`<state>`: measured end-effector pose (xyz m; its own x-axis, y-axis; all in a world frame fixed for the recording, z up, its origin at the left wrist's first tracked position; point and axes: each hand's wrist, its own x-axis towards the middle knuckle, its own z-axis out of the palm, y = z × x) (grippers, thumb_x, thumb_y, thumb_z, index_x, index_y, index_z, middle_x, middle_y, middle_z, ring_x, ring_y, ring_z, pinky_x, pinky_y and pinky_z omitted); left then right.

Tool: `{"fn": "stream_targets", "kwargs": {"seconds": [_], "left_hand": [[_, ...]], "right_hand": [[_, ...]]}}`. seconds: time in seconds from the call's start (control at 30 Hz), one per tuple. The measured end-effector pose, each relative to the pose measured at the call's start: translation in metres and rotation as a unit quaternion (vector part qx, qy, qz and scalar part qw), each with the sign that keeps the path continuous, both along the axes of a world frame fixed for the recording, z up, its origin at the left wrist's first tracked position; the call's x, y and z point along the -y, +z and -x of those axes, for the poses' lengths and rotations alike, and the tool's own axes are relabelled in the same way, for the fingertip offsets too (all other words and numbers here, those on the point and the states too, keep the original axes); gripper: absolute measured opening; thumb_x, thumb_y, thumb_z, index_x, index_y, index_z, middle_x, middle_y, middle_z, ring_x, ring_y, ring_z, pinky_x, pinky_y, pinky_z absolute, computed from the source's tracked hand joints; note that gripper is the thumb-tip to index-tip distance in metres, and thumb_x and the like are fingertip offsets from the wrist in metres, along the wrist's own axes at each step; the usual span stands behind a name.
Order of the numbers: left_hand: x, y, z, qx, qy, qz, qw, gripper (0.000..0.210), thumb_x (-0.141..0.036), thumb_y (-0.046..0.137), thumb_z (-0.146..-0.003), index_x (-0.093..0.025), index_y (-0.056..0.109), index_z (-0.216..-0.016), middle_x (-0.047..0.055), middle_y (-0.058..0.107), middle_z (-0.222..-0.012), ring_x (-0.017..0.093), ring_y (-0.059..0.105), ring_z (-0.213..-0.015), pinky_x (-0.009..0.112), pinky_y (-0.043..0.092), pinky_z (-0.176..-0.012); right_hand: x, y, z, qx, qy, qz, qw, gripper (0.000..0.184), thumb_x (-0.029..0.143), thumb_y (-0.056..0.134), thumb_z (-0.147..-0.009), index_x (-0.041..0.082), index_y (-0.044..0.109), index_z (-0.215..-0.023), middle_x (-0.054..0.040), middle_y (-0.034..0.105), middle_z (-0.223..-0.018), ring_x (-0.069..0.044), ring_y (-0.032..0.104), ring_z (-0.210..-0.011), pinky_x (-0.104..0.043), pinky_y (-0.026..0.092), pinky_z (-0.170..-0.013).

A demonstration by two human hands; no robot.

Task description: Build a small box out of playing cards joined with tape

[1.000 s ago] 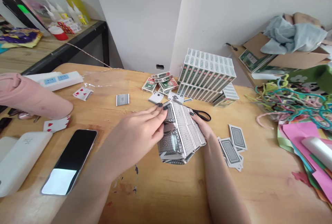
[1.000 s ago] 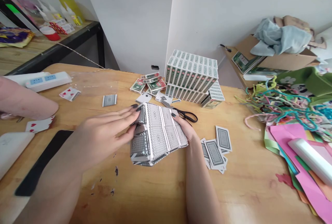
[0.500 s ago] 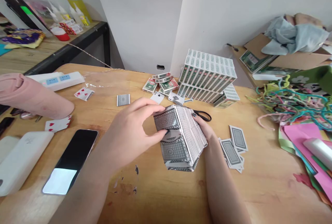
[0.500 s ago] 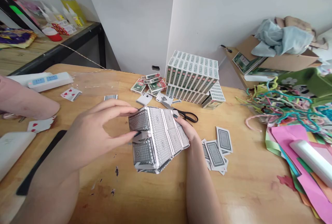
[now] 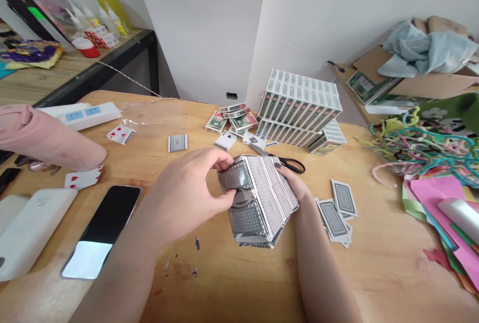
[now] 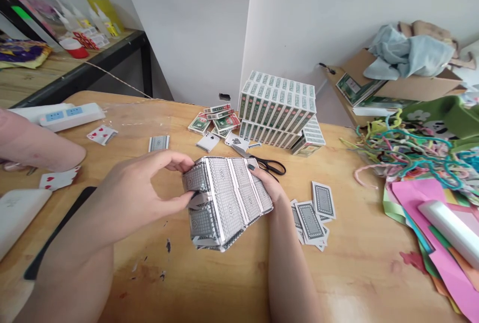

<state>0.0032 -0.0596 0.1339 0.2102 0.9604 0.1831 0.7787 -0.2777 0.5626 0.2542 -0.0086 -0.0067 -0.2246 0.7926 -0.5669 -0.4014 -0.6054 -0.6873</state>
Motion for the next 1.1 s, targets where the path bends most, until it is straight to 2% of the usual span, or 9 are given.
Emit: {"fn": "stream_targets", "kwargs": {"seconds": [0.2,0.33,0.57,0.73,0.9,1.1], "left_hand": [[0.0029,0.0006,0.0030,-0.001,-0.023,-0.043,0.999,0.026,-0.028,0.068,-0.074,-0.031,0.062,-0.099,-0.006,0.069,-0.103,0.019,0.065,-0.092,0.035,0.050,-0.080],[0.0031,0.0033,0.0024,-0.015,-0.040,-0.039,0.998,0.027,-0.027,0.067,-0.075,-0.029,0.059,-0.101,-0.006,0.067,-0.104,0.016,0.063,-0.092,0.032,0.049,-0.081],[0.0016,0.0022,0.0011,-0.084,-0.075,-0.101,0.989,0.023,-0.028,0.064,-0.075,-0.022,0.057,-0.096,-0.003,0.067,-0.097,0.016,0.063,-0.083,0.030,0.048,-0.073],[0.0059,0.0010,0.0000,-0.159,-0.068,-0.157,0.972,0.018,-0.026,0.058,-0.078,-0.020,0.060,-0.095,0.002,0.069,-0.098,0.020,0.065,-0.080,0.033,0.048,-0.066],[0.0070,0.0018,0.0003,-0.212,-0.093,-0.168,0.958,0.014,-0.024,0.051,-0.082,-0.018,0.062,-0.089,0.005,0.068,-0.088,0.022,0.065,-0.074,0.035,0.047,-0.061],[0.0082,0.0037,0.0014,-0.218,-0.113,-0.173,0.954,0.017,-0.023,0.048,-0.085,-0.018,0.064,-0.086,0.005,0.069,-0.084,0.022,0.065,-0.072,0.035,0.046,-0.056]], "right_hand": [[-0.0001,0.0014,0.0020,0.002,-0.005,-0.005,1.000,0.006,0.022,0.064,-0.075,0.021,0.066,-0.080,0.0010,0.073,-0.067,-0.017,0.070,-0.062,-0.025,0.058,-0.065],[-0.0006,0.0022,0.0025,0.004,-0.014,-0.015,1.000,0.006,0.023,0.066,-0.074,0.021,0.067,-0.079,0.0022,0.074,-0.068,-0.016,0.070,-0.062,-0.024,0.058,-0.065],[-0.0016,0.0017,0.0017,0.016,-0.018,-0.015,1.000,0.009,0.019,0.065,-0.074,0.021,0.069,-0.081,0.0025,0.075,-0.071,-0.017,0.070,-0.064,-0.025,0.057,-0.064],[-0.0010,0.0036,0.0029,0.018,-0.017,-0.012,1.000,0.007,0.020,0.065,-0.075,0.021,0.069,-0.082,0.0023,0.075,-0.072,-0.017,0.070,-0.065,-0.025,0.057,-0.065],[-0.0002,0.0063,0.0036,0.017,-0.003,0.002,1.000,0.006,0.022,0.067,-0.075,0.019,0.069,-0.080,0.0008,0.075,-0.070,-0.017,0.069,-0.061,-0.024,0.057,-0.063],[0.0005,0.0081,0.0034,0.019,-0.002,0.004,1.000,0.006,0.020,0.066,-0.075,0.019,0.069,-0.080,0.0012,0.075,-0.069,-0.016,0.069,-0.059,-0.023,0.056,-0.060]]}}
